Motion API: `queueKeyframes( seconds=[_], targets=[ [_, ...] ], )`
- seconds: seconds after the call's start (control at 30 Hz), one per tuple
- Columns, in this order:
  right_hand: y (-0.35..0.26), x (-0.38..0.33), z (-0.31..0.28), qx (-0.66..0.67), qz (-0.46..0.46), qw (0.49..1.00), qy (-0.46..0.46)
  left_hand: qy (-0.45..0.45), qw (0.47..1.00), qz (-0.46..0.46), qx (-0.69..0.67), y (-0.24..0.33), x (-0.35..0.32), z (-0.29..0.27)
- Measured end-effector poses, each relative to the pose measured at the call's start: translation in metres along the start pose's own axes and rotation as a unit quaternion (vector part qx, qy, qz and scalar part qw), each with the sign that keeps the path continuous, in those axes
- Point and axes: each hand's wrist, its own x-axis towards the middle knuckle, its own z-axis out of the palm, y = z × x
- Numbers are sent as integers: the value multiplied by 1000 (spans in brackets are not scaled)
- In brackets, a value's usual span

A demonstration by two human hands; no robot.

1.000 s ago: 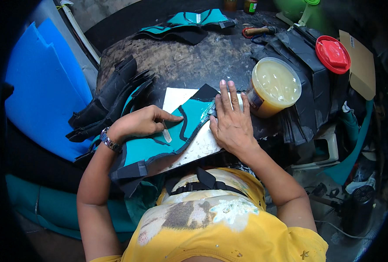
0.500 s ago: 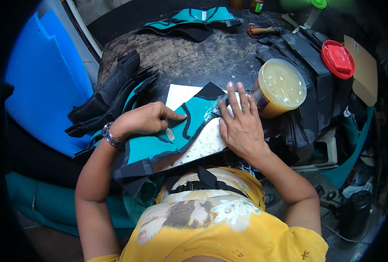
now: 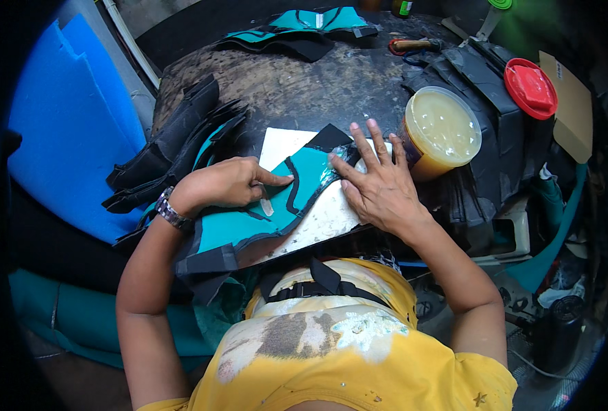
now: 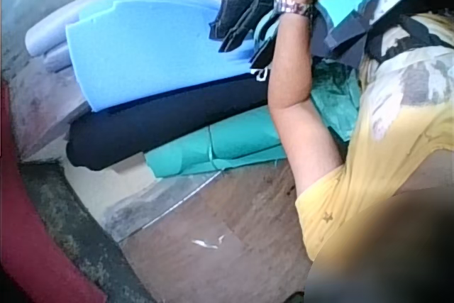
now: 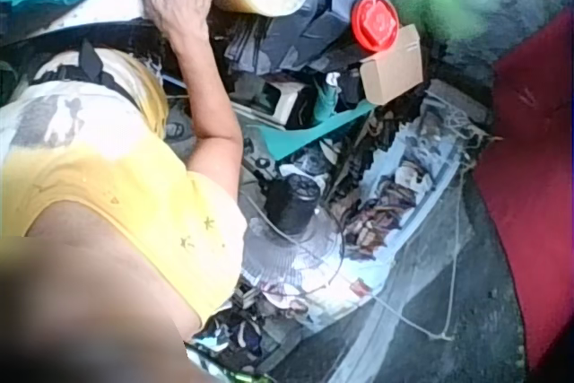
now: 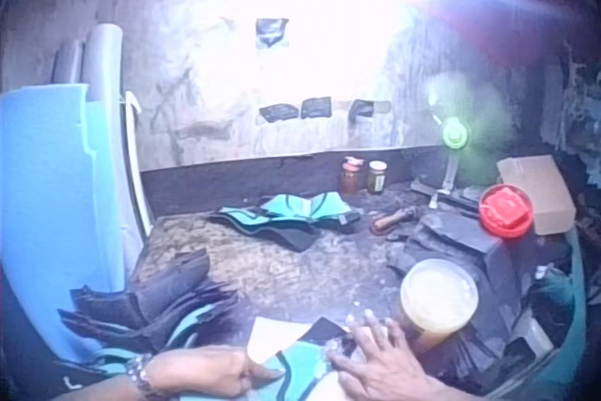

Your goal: The person repeatedly applies a viscous substance from a container onto teal and black fabric pieces using their fingers, then presses the pieces together on a white board. They handle multiple fabric pieces one at a time, smoothing and aligning them before setting them aside.

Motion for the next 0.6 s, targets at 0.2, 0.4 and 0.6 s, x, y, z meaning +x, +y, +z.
queueKeyframes(
  seconds=[0.2,0.4,0.6],
  targets=[
    [-9,6,3,-24,38,999,8,4,1000,19,-17,0,0,2],
    [-21,-7,5,26,-30,999,-8,31,997,53,-45,-4,-2,7],
    [-50,-15,2,-37,59,997,-26,57,996,47,-57,5,0,14]
  ],
)
